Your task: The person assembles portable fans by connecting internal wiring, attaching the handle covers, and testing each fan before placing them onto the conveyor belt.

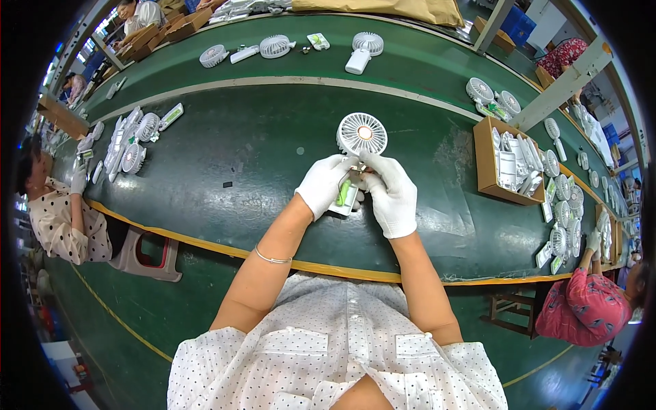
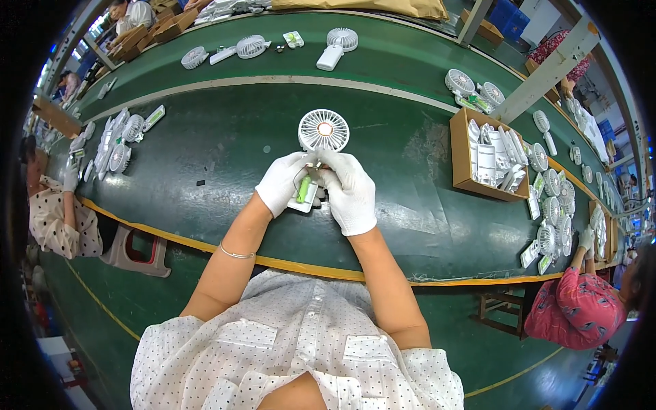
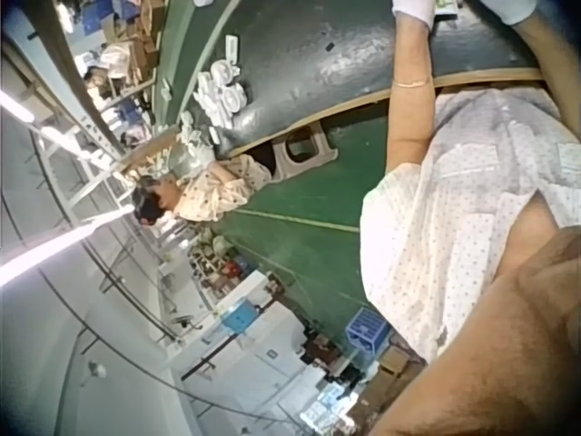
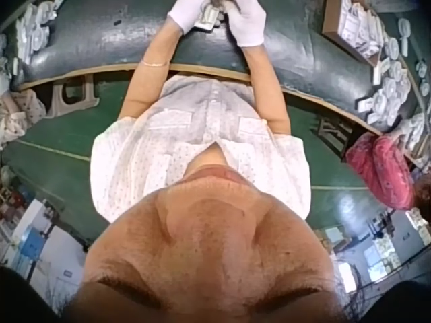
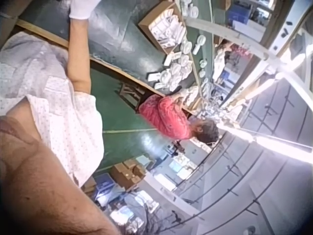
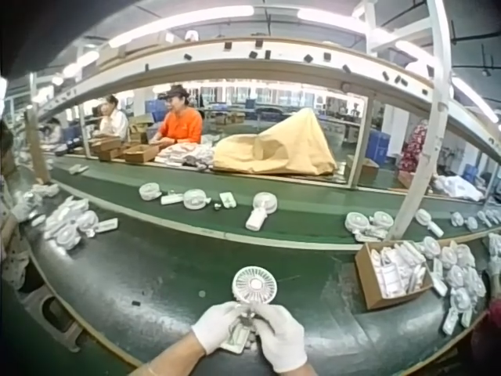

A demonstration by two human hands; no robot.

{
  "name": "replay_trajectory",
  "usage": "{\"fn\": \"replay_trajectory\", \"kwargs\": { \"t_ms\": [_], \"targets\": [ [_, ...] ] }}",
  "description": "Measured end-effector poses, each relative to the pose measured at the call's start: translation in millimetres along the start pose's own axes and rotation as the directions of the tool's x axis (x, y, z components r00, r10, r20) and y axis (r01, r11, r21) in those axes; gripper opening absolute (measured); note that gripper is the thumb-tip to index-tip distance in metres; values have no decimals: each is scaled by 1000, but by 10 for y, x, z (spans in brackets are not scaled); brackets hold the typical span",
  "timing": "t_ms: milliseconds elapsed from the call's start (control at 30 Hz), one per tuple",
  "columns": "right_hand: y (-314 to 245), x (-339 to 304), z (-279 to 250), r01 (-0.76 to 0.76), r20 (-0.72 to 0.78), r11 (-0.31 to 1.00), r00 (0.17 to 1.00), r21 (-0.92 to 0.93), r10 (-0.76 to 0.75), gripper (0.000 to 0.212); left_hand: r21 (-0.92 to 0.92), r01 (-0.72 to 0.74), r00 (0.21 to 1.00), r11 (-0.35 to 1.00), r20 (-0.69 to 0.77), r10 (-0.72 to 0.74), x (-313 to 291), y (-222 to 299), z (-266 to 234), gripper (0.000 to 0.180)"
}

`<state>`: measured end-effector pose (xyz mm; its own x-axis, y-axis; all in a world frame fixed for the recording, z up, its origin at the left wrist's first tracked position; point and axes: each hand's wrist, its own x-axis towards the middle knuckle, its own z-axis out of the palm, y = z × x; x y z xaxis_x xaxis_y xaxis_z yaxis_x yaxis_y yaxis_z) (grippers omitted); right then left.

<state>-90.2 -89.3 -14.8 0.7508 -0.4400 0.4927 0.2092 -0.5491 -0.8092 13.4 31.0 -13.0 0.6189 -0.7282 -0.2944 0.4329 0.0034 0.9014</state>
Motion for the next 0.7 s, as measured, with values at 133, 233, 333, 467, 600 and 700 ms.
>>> {"fn": "replay_trajectory", "kwargs": {
  "t_ms": [133,233,333,467,600,700],
  "targets": [
    [-9,-25,31,115,-22,992,993,-52,-116,33,-6,-37,999,999,19,37,84,-129,-84,36],
    [-36,-25,21,86,-22,996,996,-2,-86,30,261,-239,971,935,44,236,167,-247,-160,35],
    [7,-7,13,-135,-17,989,990,59,137,31,112,-72,997,991,20,70,13,8,1,36],
    [46,-3,54,-401,86,848,914,347,397,34,-127,83,997,988,14,-82,-23,77,12,35],
    [143,5,69,-370,84,894,929,253,361,33,-111,73,997,991,22,-71,-36,97,5,35],
    [150,-2,46,-218,66,975,974,40,215,31,-118,87,996,989,23,-85,-36,96,-3,35]
  ]
}}
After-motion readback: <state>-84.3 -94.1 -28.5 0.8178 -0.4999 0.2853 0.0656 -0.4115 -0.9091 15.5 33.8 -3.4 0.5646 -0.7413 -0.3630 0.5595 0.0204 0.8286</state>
